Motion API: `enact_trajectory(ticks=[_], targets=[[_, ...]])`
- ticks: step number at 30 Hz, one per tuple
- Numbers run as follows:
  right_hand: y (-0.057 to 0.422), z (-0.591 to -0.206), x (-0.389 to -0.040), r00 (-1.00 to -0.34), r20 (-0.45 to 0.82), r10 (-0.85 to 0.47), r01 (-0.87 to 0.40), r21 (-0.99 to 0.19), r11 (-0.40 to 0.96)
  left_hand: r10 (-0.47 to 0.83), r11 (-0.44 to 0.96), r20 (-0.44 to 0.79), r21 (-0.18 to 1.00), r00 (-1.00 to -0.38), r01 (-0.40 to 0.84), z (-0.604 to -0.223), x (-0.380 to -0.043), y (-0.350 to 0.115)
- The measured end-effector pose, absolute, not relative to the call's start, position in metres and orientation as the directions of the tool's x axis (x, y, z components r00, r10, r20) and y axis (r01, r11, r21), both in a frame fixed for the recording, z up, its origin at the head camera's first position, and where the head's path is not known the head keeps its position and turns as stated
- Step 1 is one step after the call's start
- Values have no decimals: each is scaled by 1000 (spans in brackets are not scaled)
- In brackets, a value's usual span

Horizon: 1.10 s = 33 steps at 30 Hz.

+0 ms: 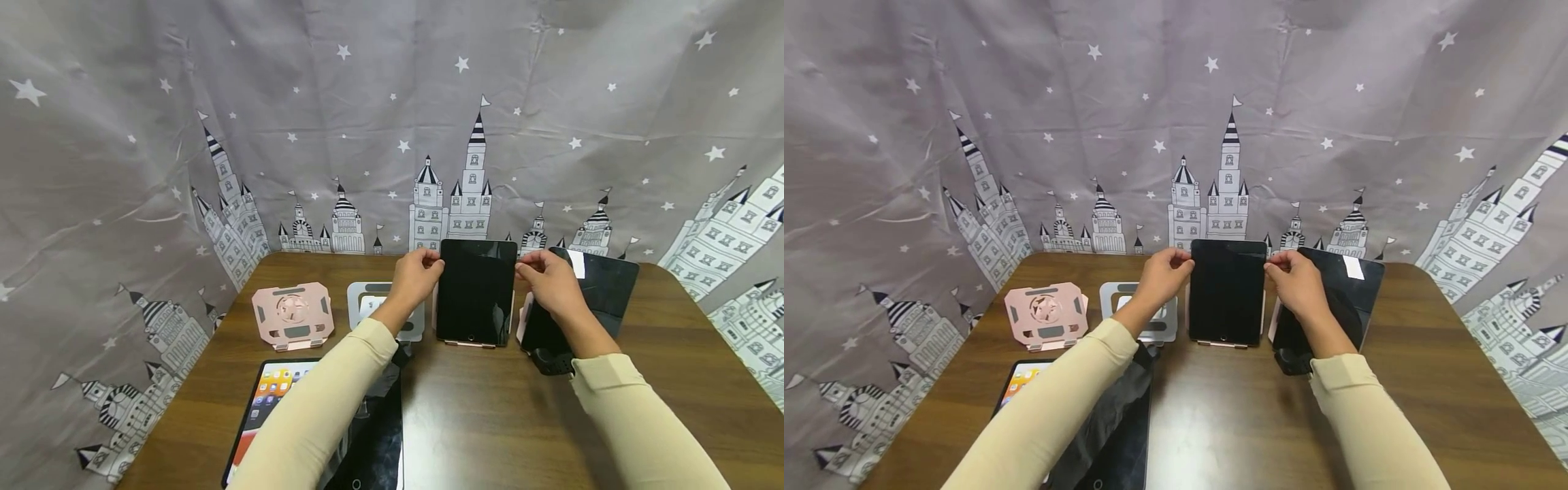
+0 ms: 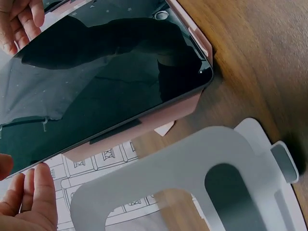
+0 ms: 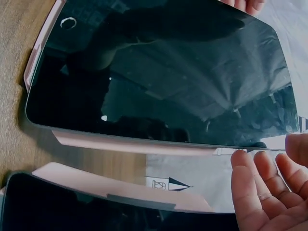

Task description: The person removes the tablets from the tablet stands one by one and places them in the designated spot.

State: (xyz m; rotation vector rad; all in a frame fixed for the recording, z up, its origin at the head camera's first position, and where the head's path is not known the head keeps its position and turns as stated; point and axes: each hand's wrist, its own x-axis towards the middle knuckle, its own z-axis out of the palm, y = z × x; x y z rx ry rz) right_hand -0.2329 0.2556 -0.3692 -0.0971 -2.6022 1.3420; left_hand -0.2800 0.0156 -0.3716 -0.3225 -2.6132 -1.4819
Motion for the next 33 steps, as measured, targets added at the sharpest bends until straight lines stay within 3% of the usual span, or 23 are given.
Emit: enact_trajectory(ticks=[13, 20, 33], targets=[[251, -375, -234, -970, 169, 175, -26, -788, 615, 92, 494, 178, 846, -980, 200, -378, -282, 20], [249, -379, -233, -965, 185, 185, -30, -780, 625, 58, 423, 136, 894, -989, 148, -383, -280, 20], [250, -381, -230, -960, 202, 196, -46, -801, 597, 48, 383, 157, 909, -986, 163, -385, -276, 19]])
